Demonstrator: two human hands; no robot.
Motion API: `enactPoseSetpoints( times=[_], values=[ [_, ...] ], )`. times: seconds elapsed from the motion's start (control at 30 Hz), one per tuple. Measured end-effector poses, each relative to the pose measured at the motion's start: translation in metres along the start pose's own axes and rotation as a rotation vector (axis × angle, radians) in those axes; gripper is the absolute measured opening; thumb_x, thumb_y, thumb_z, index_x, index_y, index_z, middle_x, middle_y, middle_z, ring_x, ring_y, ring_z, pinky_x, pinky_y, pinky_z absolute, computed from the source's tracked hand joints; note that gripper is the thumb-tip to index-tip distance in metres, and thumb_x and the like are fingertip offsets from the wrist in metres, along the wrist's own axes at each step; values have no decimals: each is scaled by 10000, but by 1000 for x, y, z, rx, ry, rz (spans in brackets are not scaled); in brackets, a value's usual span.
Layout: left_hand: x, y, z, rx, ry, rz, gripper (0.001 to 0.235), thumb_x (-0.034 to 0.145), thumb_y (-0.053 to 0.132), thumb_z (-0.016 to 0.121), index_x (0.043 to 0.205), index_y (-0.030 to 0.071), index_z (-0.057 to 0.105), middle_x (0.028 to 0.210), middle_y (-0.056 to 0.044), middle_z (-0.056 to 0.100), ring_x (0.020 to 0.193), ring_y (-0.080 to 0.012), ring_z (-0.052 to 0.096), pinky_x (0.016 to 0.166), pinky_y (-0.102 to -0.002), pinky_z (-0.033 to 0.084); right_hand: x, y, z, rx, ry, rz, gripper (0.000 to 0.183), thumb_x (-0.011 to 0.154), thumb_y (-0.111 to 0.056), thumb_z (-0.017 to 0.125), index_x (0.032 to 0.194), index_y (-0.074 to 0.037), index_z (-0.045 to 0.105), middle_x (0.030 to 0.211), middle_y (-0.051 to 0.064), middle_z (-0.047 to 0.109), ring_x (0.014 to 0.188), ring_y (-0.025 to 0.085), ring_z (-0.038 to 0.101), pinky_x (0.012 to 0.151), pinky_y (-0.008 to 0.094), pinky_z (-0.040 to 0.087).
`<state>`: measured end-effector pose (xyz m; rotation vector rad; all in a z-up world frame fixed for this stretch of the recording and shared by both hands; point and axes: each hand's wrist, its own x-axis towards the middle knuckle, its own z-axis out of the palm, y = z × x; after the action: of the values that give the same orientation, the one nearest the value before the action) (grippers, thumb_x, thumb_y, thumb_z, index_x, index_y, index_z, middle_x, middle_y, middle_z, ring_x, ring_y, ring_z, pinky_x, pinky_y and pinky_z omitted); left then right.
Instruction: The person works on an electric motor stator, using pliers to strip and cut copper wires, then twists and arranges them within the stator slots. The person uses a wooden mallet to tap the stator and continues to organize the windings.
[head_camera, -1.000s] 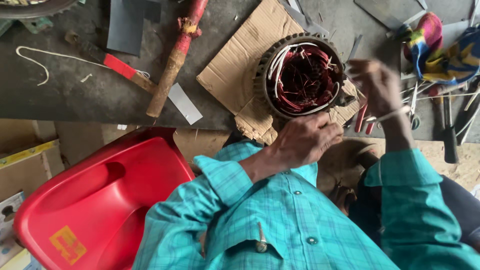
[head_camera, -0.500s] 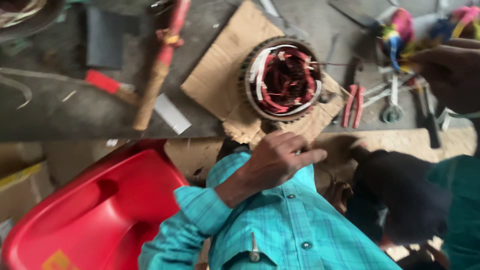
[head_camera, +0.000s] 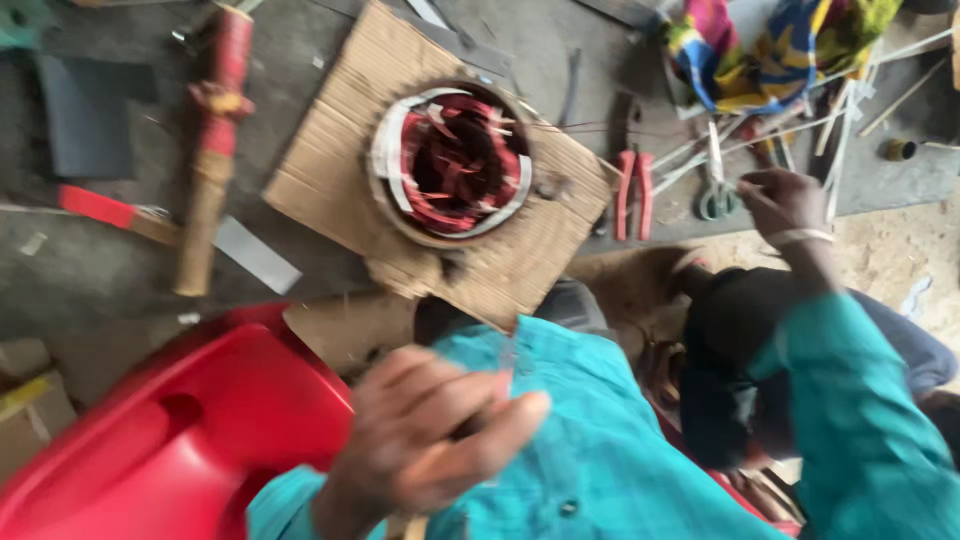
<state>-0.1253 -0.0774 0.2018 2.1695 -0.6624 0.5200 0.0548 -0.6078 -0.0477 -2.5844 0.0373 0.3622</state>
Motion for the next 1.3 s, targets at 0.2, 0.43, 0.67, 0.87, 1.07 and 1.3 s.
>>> enactPoseSetpoints(
  times=[0.2, 0.43, 0.67, 0.87, 1.07, 1.3],
  values=[
    [-6, 51, 66, -144, 396, -396, 220, 788, 45, 680, 1000, 96, 712, 806, -47, 648, 602, -124, 587, 522, -251, 437, 90, 94, 70, 968, 311, 415, 316, 945, -268, 938, 940, -41, 718, 781, 1, 697, 598, 120, 639, 499, 325, 532],
    [-42, 97, 98, 23, 310, -620, 157, 905, 17, 725, 1040, 5, 645, 830, -65, 647, 660, -117, 631, 585, -216, 522, 124, 121, 64, 923, 364, 588, 154, 919, -186, 727, 840, -55, 709, 666, 58, 618, 486, 156, 540, 439, 304, 361],
    [-2, 115, 120, 105, 298, -620, 240, 952, -37, 727, 1174, 5, 647, 929, -89, 684, 755, -138, 649, 650, -231, 524, 114, 165, -25, 1438, 182, 84, 75, 992, -105, 566, 984, -81, 636, 802, 78, 612, 711, 217, 593, 662, 322, 495],
    [-9, 73, 152, -145, 426, -832, 372, 994, -6, 693, 1356, 7, 612, 967, 4, 627, 845, -62, 554, 779, -219, 493, 87, 127, -75, 2087, -273, -91, 190, 1195, -223, 514, 1213, -51, 595, 1042, 61, 621, 914, 149, 598, 778, 287, 491],
    [-11, -4, 156, 50, 489, -798, 206, 1038, 62, 638, 1237, 30, 676, 1059, -43, 703, 887, -112, 653, 787, -270, 548, 31, -86, -34, 1744, -402, -391, 74, 1146, -105, 648, 1166, -38, 621, 1097, 138, 675, 1025, 217, 690, 882, 349, 592],
    [30, -90, 149, 471, 263, -496, 305, 913, 116, 759, 1209, 57, 712, 1122, -123, 721, 982, -318, 718, 839, -402, 581, 13, -222, -2, 1456, -415, -446, 235, 1029, 72, 691, 931, -36, 507, 1143, 216, 704, 1036, 300, 757, 809, 381, 650]
  ],
)
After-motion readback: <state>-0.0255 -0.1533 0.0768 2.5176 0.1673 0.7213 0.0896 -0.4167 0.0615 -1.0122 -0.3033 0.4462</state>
